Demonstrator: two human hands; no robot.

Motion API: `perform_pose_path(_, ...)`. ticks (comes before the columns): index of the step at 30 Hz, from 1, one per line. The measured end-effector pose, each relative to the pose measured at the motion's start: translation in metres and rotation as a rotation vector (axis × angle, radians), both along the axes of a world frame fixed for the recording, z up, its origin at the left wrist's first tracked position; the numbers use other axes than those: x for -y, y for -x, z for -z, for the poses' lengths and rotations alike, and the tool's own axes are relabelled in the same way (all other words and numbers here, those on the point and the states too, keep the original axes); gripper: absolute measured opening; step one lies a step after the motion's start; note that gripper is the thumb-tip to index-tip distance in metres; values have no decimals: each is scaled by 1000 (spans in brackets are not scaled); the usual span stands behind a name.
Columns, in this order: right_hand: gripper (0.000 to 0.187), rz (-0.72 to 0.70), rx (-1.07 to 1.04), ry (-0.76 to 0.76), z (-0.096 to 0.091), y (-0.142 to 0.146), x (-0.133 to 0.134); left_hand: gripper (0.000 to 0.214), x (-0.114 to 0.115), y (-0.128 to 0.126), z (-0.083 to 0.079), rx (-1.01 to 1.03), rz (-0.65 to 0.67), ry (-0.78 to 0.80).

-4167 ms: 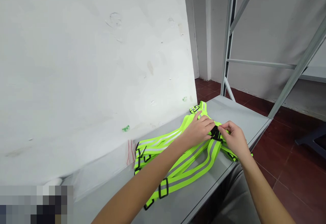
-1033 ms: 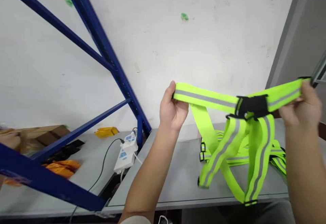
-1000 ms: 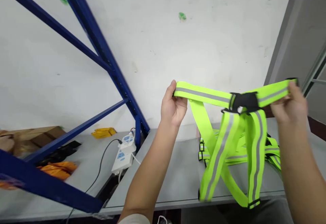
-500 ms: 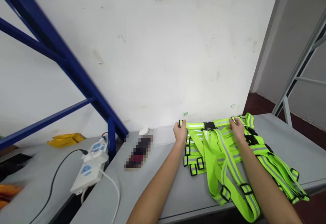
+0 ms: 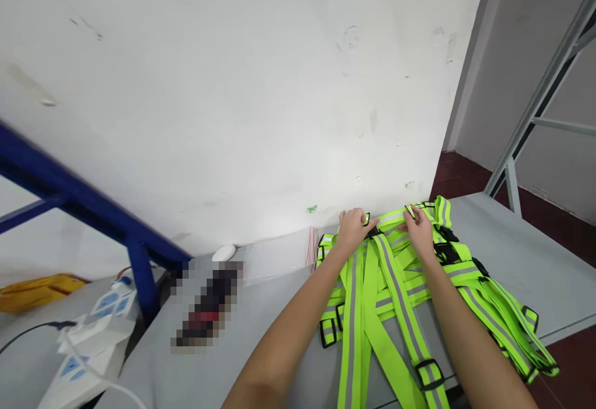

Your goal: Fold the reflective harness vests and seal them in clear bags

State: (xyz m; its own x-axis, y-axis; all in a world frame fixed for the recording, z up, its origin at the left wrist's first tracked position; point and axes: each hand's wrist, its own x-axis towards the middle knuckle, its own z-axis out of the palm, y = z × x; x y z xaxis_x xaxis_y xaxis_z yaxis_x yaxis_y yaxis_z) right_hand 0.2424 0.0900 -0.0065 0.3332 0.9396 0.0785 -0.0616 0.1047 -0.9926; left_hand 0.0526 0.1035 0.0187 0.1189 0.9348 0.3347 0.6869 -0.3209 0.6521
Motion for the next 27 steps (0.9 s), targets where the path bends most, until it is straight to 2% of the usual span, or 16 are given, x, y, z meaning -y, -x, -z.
perform_pose_path(5,66,19,4,9,3,-2,-2,27,-9,2,8,-186,249,160)
perform_pose_path(8,67,26,15,17,4,-2,-1,21,-18,7,9,-251,314,213)
perform_pose_path(14,66,19,30,15,5,0,-1,45,-41,15,6,-365,311,268)
perform_pose_path(22,55,-39,39,-71,-8,10,9,46,-52,6,5,-530,317,374)
perform_pose_path(27,41,-63,48,-140,-17,21,19,52,-52,6,0,-530,346,383)
